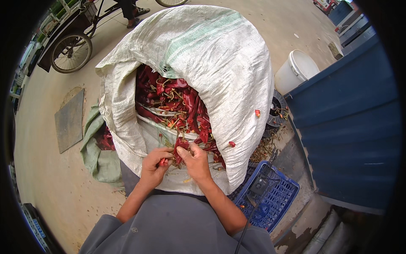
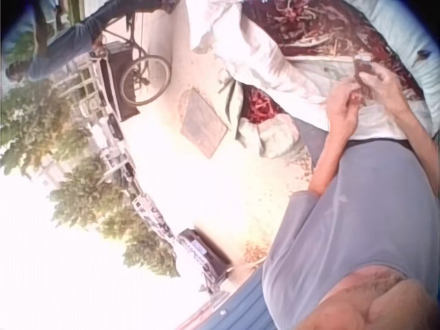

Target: The person removes stems from red chili peppers by hand. They pick peppers from a large sack, pull off the stems, and drop the peppers back into the sack while discarding the stems.

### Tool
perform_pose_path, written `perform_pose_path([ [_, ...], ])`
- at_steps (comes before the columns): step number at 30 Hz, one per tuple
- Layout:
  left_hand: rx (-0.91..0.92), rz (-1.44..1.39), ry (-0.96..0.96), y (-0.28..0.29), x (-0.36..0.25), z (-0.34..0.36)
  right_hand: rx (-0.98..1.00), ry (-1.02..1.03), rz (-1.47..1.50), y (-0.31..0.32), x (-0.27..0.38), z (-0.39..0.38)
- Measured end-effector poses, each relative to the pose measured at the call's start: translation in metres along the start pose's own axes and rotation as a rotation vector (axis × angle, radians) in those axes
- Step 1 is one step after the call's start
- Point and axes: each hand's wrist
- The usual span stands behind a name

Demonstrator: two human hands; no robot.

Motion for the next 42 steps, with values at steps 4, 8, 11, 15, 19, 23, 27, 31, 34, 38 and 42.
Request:
perform_pose_path([
  [4, -0.125, -0.096, 0.344, 0.005, -0.007, -0.001, -0.141, 0.156, -0.335, 0.000, 0.001, -0.004],
  [8, -0.093, -0.064, 0.403, -0.002, -0.024, 0.017, -0.163, 0.355, -0.638, -0.013, 0.014, -0.016],
  [11, -0.075, -0.009, 0.376, -0.002, -0.022, 0.021, -0.148, 0.520, -0.716, -0.014, 0.000, -0.015],
  [15, -0.064, -0.057, 0.387, 0.004, -0.008, 0.013, -0.025, 0.494, -0.718, -0.007, 0.006, -0.018],
  [19, 0.005, 0.159, 0.289, 0.007, -0.016, 0.012, -0.020, 0.418, -0.660, 0.004, 0.013, -0.022],
  [23, 0.152, 0.357, 0.124, 0.009, -0.011, 0.010, -0.015, 0.381, -0.632, 0.011, 0.016, -0.019],
  [27, 0.173, 0.356, 0.005, 0.004, -0.013, 0.007, -0.037, 0.552, -0.786, 0.011, 0.022, -0.007],
  [31, 0.142, 0.207, 0.192, 0.003, -0.013, 0.004, -0.086, 0.745, -0.859, 0.004, 0.018, -0.007],
  [34, 0.071, 0.022, 0.374, -0.001, -0.014, 0.000, -0.131, 0.728, -0.906, 0.002, 0.018, -0.007],
  [38, 0.184, 0.002, 0.469, 0.003, -0.017, 0.000, -0.138, 0.819, -0.946, 0.000, 0.018, -0.006],
  [42, 0.098, -0.118, 0.440, -0.004, -0.015, -0.004, -0.168, 0.683, -0.743, -0.003, 0.013, -0.007],
])
Point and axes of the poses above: each hand's wrist, its own z-axis towards the middle knuckle, its own y-axis out of the back of the hand, x = y × z, and after that the axes turned 11 degrees about -z, right-handed
